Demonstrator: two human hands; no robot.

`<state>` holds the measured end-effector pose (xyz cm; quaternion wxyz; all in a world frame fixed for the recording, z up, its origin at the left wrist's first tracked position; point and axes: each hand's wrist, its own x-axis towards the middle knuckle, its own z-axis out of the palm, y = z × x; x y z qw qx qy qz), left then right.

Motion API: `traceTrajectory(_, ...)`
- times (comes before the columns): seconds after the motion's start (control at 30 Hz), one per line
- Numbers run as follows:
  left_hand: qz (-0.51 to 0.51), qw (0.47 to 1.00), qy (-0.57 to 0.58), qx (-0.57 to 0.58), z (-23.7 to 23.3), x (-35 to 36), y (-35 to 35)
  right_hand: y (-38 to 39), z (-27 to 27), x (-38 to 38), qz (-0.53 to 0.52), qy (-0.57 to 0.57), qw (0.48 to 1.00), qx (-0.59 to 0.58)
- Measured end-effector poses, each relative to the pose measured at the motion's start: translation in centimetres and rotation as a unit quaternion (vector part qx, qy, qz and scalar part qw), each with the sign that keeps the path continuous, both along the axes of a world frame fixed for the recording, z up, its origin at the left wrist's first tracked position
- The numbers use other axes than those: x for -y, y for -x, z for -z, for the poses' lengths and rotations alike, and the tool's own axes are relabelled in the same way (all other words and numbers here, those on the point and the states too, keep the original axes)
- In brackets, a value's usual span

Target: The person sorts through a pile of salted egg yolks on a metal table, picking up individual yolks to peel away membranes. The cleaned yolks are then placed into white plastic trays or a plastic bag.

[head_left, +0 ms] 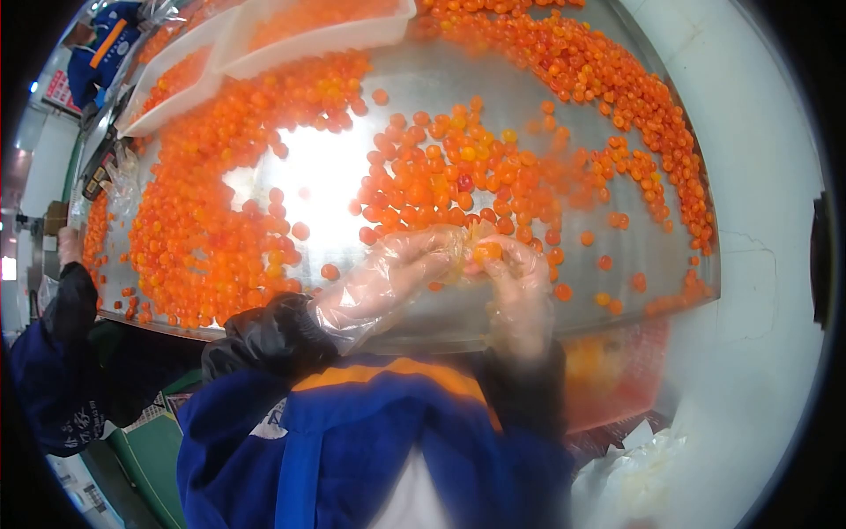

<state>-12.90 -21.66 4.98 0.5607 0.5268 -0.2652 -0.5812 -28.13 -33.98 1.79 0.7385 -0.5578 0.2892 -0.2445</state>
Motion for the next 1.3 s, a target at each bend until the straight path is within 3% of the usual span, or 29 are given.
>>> traceTrajectory(0.4,-0.007,0.998,-0.010,0.060,-0.2,-0.1,0.0,0.0,0.8,-0.3,0.003,0.055,0.998,0.009)
traceTrajectory(0.53,-0.011,0.999,-0.016,0.033,0.8,-0.3,0.0,-0.1,1.7,-0.3,0.009,0.063,0.997,0.043)
traceTrajectory(0.73,-0.004,0.998,-0.008,0.065,0.9,-0.4,0.0,-0.3,-0.4,-0.6,0.030,0.062,0.997,-0.036)
traceTrajectory(0.8,-0.020,0.998,0.016,0.065,1.0,-0.4,0.2,-0.4,-1.6,-0.9,0.053,0.041,0.992,-0.111)
traceTrajectory(0.9,-0.036,0.999,0.020,0.006,0.5,-0.5,0.4,0.0,-0.8,-1.0,0.037,0.131,0.990,-0.026)
traceTrajectory(1.13,-0.008,1.000,0.009,0.007,1.1,-0.6,0.1,0.0,-0.5,-1.2,0.016,0.063,0.998,-0.001)
traceTrajectory(1.23,-0.012,1.000,0.008,0.021,1.0,-0.6,0.1,0.3,-0.1,-0.9,0.004,0.040,0.998,-0.041)
traceTrajectory(1.3,0.003,1.000,-0.009,0.023,-0.1,-0.5,-0.1,0.7,0.7,-0.3,-0.033,0.198,0.975,-0.092)
